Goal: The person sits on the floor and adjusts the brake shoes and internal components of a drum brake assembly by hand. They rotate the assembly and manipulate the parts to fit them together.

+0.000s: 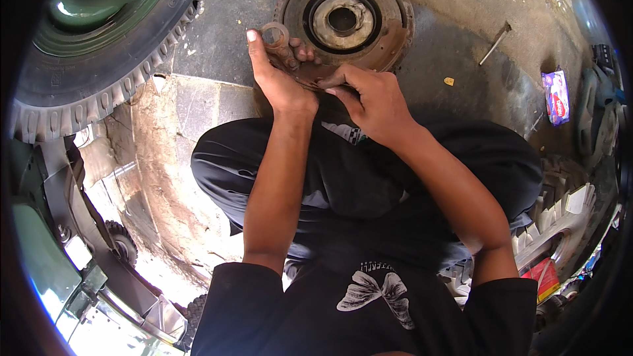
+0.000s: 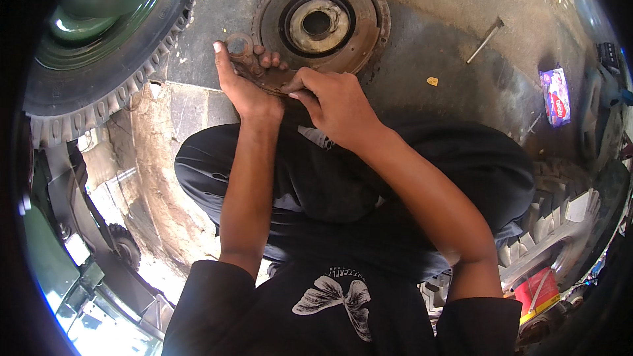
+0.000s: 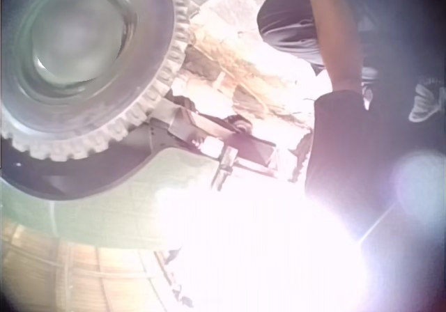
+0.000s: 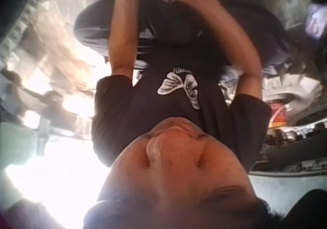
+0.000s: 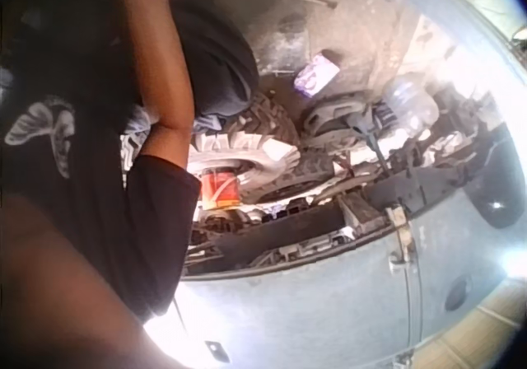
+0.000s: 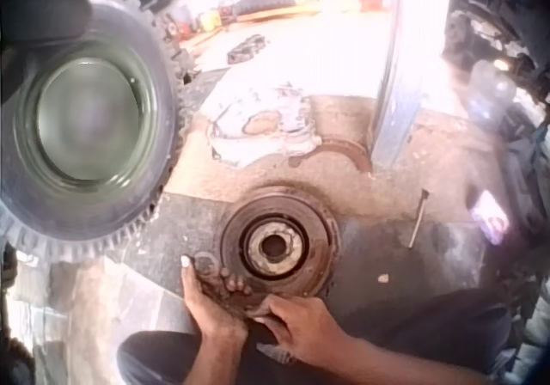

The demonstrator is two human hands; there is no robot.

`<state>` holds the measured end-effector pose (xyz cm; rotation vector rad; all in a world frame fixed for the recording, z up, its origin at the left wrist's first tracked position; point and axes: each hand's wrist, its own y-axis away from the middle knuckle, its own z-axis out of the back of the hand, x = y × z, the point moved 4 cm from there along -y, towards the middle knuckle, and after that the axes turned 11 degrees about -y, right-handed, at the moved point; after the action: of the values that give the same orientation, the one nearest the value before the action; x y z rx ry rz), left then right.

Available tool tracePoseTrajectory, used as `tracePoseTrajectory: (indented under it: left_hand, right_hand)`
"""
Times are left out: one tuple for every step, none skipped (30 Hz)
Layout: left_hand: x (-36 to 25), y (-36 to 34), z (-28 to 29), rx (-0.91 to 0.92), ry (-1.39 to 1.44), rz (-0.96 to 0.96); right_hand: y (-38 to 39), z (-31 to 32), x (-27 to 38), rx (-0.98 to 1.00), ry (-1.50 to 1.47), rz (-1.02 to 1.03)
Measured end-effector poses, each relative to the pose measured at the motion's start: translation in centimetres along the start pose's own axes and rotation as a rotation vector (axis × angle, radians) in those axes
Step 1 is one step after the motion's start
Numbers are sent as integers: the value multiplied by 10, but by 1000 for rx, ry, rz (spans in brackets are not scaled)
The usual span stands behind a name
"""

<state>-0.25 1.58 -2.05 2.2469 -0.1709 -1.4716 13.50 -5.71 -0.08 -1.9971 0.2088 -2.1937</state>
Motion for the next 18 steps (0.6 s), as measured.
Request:
tracePoseTrajectory:
  left_hand:
    - [1, 0, 0, 13, 10, 12]
    - [2, 0, 0, 0, 15, 15]
    - [3, 0, -1, -12, 21, 17]
    - [3, 1, -1, -26, 22, 20]
    - [2, 3, -5, -14, 16, 7]
    - [1, 6, -10, -3, 11, -6]
    - [-2, 7, -12, 3, 8, -22]
    - [1, 4, -7, 55, 5, -9]
    - [3, 2, -1, 51, 6, -9]
    - [3, 1, 0, 53, 11, -9]
    - [4, 0, 0, 56, 16, -8]
    - [4, 0, -1, 28, 12, -7]
    - [3, 1, -3, 0, 3, -4]
    - [3, 1, -3, -27, -7, 0]
    - [3, 0, -5, 2, -6, -5]
    - [2, -1, -5, 25, -7, -11]
    - [2, -1, -4, 49, -8, -17]
    - [1, 0, -2, 30, -12, -22]
  right_hand:
    - [1, 2, 0, 4, -9, -7]
    - [0, -1, 3, -6, 24, 13]
    - [-2, -7, 6, -16, 56, 32]
    - [-3, -12, 8, -27, 85, 51]
    - [-4, -12, 7, -36, 66, 36]
    - [-4, -10, 6, -46, 48, 21]
    - [-4, -8, 5, -50, 27, 8]
    - [-1, -3, 3, -29, 45, 4]
    - [1, -2, 2, -19, 44, 6]
    - [3, -1, 2, -12, 51, 8]
    - [4, 0, 3, -4, 57, 11]
    - [2, -3, 4, -27, 50, 7]
    - [-1, -13, 6, -53, 40, 0]
    - [-2, -17, 7, -80, 30, -7]
    - [-1, -14, 5, -69, 45, -5]
    - [2, -9, 2, -55, 54, -4]
    - [4, -6, -1, -42, 63, -3]
    - [6, -5, -3, -39, 52, -4]
